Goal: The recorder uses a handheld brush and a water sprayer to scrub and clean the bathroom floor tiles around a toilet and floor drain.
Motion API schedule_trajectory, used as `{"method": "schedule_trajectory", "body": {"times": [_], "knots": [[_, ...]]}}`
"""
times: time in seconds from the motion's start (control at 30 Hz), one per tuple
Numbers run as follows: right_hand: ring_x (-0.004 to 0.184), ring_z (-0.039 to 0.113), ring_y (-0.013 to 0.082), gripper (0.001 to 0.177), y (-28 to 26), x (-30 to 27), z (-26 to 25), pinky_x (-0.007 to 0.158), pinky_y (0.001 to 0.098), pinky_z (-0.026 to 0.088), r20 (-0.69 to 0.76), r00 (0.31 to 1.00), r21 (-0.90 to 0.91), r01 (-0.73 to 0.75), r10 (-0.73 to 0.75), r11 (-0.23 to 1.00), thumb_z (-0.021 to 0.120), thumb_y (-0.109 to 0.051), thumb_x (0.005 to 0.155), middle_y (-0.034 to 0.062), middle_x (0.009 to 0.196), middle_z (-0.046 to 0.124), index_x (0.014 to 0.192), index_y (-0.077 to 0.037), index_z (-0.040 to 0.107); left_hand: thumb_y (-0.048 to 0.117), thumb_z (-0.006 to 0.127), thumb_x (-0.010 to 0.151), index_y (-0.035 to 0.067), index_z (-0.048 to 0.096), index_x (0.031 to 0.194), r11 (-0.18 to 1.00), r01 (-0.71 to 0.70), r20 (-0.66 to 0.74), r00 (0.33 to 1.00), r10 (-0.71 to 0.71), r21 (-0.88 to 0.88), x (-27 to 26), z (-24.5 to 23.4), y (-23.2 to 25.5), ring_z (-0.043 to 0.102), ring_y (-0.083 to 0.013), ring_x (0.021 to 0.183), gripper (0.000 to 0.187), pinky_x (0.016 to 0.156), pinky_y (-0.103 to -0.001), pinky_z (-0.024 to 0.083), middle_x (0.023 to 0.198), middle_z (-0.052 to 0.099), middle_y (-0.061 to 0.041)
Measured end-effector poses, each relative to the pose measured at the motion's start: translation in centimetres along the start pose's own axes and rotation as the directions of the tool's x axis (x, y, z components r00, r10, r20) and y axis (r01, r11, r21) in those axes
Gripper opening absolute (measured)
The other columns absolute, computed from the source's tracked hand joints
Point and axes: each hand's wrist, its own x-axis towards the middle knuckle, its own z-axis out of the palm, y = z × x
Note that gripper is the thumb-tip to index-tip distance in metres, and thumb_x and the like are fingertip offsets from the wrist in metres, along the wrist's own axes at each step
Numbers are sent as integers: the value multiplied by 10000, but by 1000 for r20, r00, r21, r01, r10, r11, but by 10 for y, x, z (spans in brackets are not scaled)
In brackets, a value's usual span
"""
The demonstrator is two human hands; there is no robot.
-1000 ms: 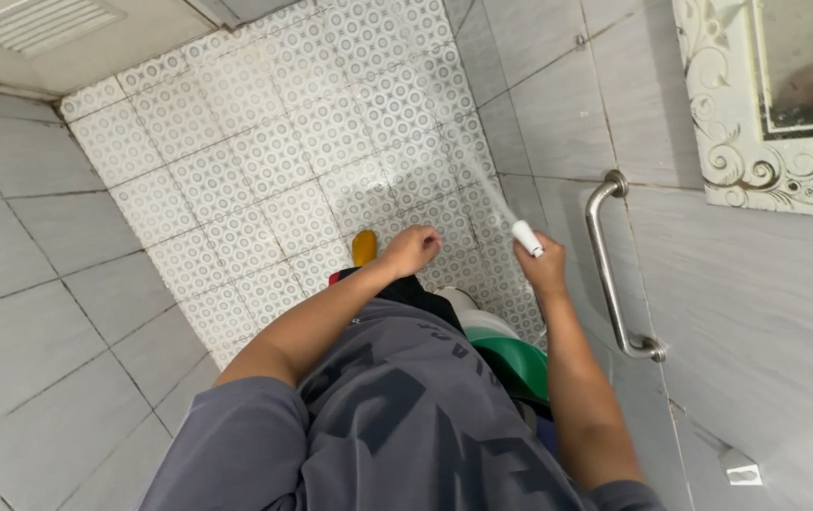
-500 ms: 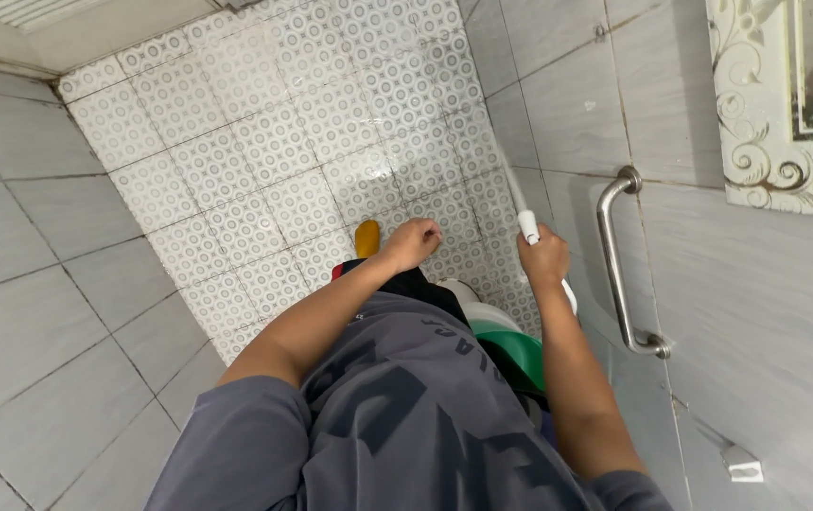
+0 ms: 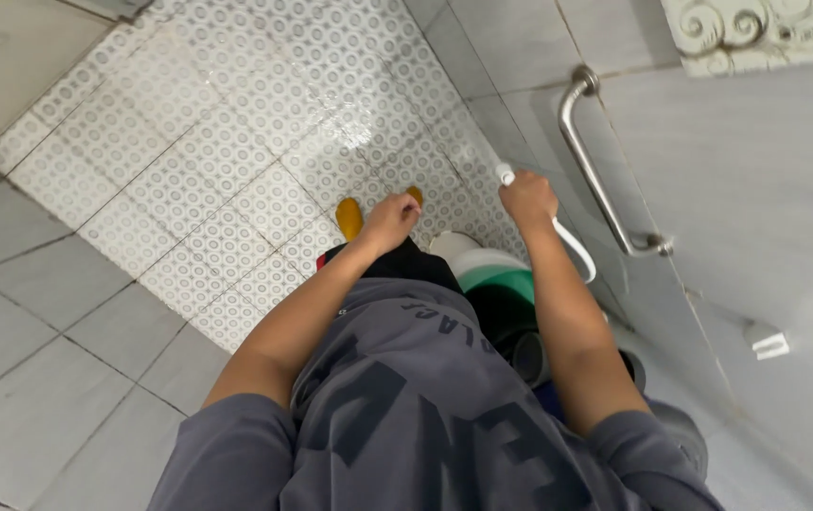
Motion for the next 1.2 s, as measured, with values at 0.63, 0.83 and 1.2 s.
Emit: {"method": "schedule_trajectory", "body": {"times": [0.63,0.83,1.2], "knots": [[1099,688,343,301,8,-20,-26,899,475,562,124,992,5,-21,20,1000,688,-246,881,148,1172,717,1164,-162,746,196,668,943,51,714,988,998,-68,68,995,67,18,-9,7,-9,683,-336,878,159,802,-420,536,962,697,-178],[1083,707,340,308,14,-8,-5,886,466,586,109,990,-13,-89,90,996,699,-275,893,155,1185,727,1156,-123,754,197,662,945,44,713,981,996,-77,55,996,75,37,-15,-2,-12,674,-344,917,165,825,-425,530,984,694,-184],[787,701,402,235,9,-24,27,698,486,551,-265,893,302,435,-364,848,769,-279,795,181,815,720,955,-107,764,204,670,932,45,709,1006,999,-16,2,1000,16,42,-35,-19,-34,669,-370,935,180,825,-434,526,1029,686,-201]]}}
